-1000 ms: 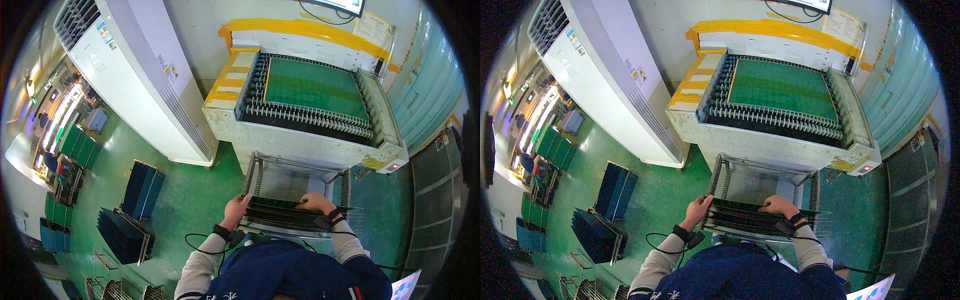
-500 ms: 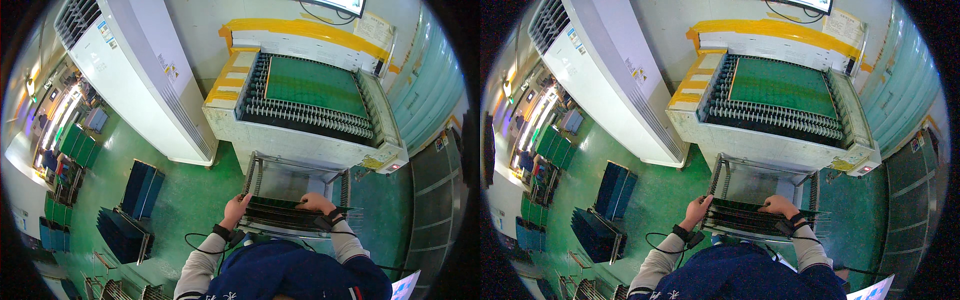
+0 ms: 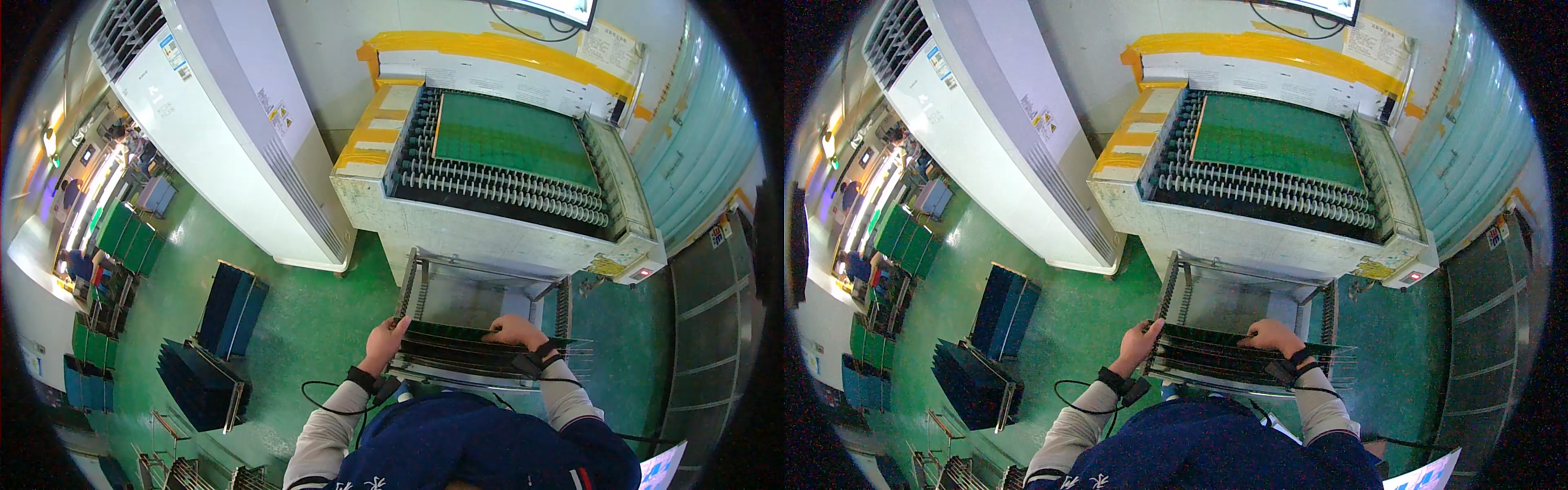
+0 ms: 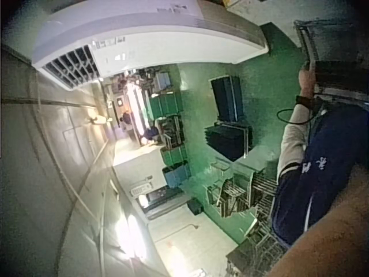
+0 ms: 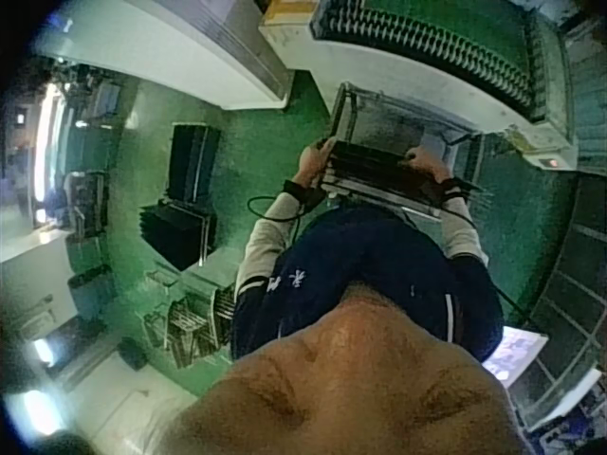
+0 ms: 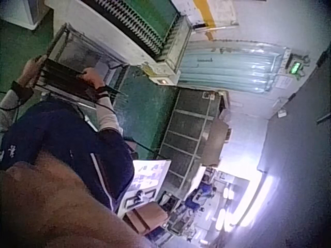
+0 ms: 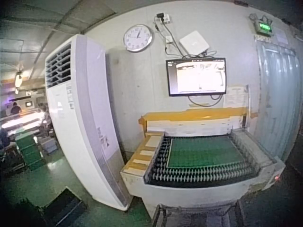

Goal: Manually transferring green circuit board panels from a metal storage rack onto the conveyor of a processing machine.

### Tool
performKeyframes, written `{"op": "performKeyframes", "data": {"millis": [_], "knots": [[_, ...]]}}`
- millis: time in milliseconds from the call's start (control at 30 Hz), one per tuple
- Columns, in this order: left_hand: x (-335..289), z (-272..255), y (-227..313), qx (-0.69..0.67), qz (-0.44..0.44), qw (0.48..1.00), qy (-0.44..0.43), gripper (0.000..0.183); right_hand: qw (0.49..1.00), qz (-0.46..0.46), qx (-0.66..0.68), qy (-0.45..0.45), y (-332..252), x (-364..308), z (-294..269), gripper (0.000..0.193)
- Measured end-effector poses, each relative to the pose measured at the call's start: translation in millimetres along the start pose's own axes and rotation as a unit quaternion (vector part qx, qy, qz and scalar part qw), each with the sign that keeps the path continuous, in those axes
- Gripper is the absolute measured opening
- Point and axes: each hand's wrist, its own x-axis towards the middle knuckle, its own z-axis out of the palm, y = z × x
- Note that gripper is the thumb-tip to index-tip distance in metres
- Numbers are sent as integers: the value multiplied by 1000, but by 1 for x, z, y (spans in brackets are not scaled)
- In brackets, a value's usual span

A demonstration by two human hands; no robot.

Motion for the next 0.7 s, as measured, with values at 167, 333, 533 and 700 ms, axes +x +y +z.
{"op": "performKeyframes", "data": {"millis": [167,333,533,700], "knots": [[-1,-2,4,0,4,1000,-2,70,1000,0,3,-1,4,2,2,58],[1,0,0,11,6,1000,-2,70,1000,-10,-2,8,5,3,3,58],[2,1,0,10,-6,1000,0,69,1000,-5,1,11,4,1,2,56],[1,-1,2,2,-12,1000,-10,68,1000,-1,7,2,0,0,-1,56]]}}
